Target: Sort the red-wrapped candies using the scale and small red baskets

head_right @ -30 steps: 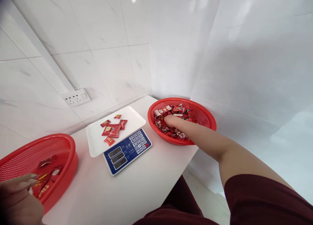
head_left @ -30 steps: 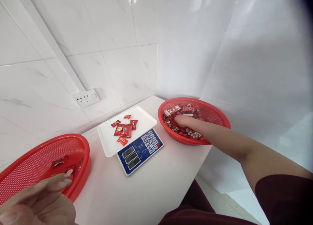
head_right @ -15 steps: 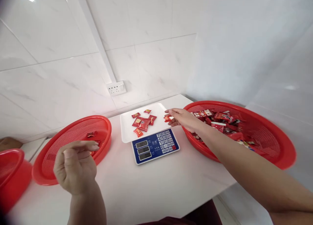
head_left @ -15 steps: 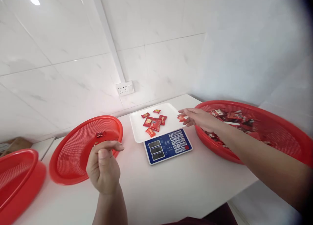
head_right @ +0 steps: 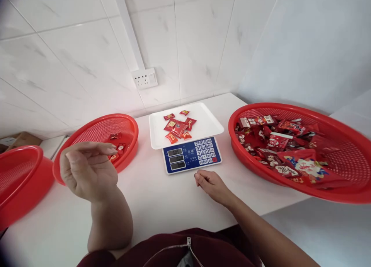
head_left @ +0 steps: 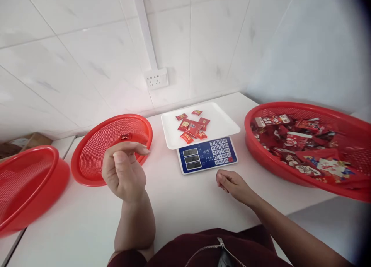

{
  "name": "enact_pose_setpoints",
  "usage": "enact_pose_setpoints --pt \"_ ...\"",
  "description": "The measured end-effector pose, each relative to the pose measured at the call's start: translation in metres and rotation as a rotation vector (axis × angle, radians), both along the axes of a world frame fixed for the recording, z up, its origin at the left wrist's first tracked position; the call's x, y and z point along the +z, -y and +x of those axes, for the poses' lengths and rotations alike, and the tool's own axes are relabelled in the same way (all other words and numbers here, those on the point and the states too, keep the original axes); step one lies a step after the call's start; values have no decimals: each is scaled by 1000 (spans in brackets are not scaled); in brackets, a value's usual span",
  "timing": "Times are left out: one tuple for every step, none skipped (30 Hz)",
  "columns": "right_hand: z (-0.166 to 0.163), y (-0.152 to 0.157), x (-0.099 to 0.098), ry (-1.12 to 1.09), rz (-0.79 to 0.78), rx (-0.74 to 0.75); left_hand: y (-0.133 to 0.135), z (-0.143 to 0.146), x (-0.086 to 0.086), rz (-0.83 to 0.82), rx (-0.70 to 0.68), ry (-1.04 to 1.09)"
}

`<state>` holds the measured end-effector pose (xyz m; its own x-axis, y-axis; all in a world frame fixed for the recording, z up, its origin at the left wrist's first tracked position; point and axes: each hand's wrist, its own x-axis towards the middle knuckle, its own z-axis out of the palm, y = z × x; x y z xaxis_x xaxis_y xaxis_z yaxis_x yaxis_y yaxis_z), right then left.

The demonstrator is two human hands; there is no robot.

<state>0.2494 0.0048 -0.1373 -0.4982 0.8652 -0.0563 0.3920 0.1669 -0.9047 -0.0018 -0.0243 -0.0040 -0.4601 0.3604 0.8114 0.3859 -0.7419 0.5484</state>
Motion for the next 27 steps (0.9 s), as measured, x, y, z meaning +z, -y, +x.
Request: enact_pose_setpoints --pt "-3 5 -8 -12 -41 5 -2 1 -1 -10 -2 -11" --pt "-6 9 -15 -11 -53 8 -3 3 -2 -19 -7 -21" --pt "-9 12 -20 3 -38 18 -5 5 -3 -27 -14 -30" --pt "-12 14 -23 26 -5 35 -6 6 -4 -30 -22 -36" --pt "-15 15 -25 50 33 55 -7 7 -5 -33 -28 -41" --pt "-17 16 -26 69 61 75 -8 9 -6 -37 -34 -47" --pt "-18 16 -27 82 76 89 -9 10 -7 -49 -42 -56" --pt "-19 15 -27 87 81 95 -10 12 -9 -73 -53 -70" --pt "-19 15 -27 86 82 97 -11 13 -11 -117 -65 -93" --pt "-18 14 -27 80 82 97 -12 15 -13 -178 -75 -130" --pt "-17 14 -27 73 82 99 -15 16 -17 -255 -80 -183" --pt "-16 13 -27 66 84 105 -18 18 -21 -340 -78 -253" --pt "-15 13 -28 61 87 114 -23 20 -26 -420 -69 -335" --pt "-14 13 -28 56 91 125 -29 21 -31 -490 -55 -417" --pt "-14 13 -28 52 95 134 -35 22 -37 -548 -41 -493" --pt "-13 13 -29 46 98 143 -42 24 -43 -595 -32 -559" --pt "-13 13 -29 39 100 151 -49 25 -48 -638 -30 -612" --pt "-13 13 -29 29 100 157 -55 26 -53 -679 -30 -653" --pt "-12 14 -29 20 99 162 -61 27 -56 -720 -29 -687" --pt "-12 14 -29 10 95 169 -66 28 -59 -759 -28 -721" --pt "-12 13 -29 3 91 176 -70 29 -60 -792 -26 -754" --pt "-11 13 -29 -3 87 182 -74 30 -60 -819 -23 -786" --pt "-11 14 -29 -6 83 189 -77 31 -60 -842 -22 -818" --pt "-10 14 -29 -10 82 196 -79 32 -60 -862 -26 -849" --pt "-9 14 -28 -14 83 204 -81 33 -59 -879 -30 -875" --pt "-9 14 -28 -17 84 214 -82 35 -58 -895 -35 -895" --pt "-8 14 -28 -18 87 222 -83 37 -57 -909 -39 -909"
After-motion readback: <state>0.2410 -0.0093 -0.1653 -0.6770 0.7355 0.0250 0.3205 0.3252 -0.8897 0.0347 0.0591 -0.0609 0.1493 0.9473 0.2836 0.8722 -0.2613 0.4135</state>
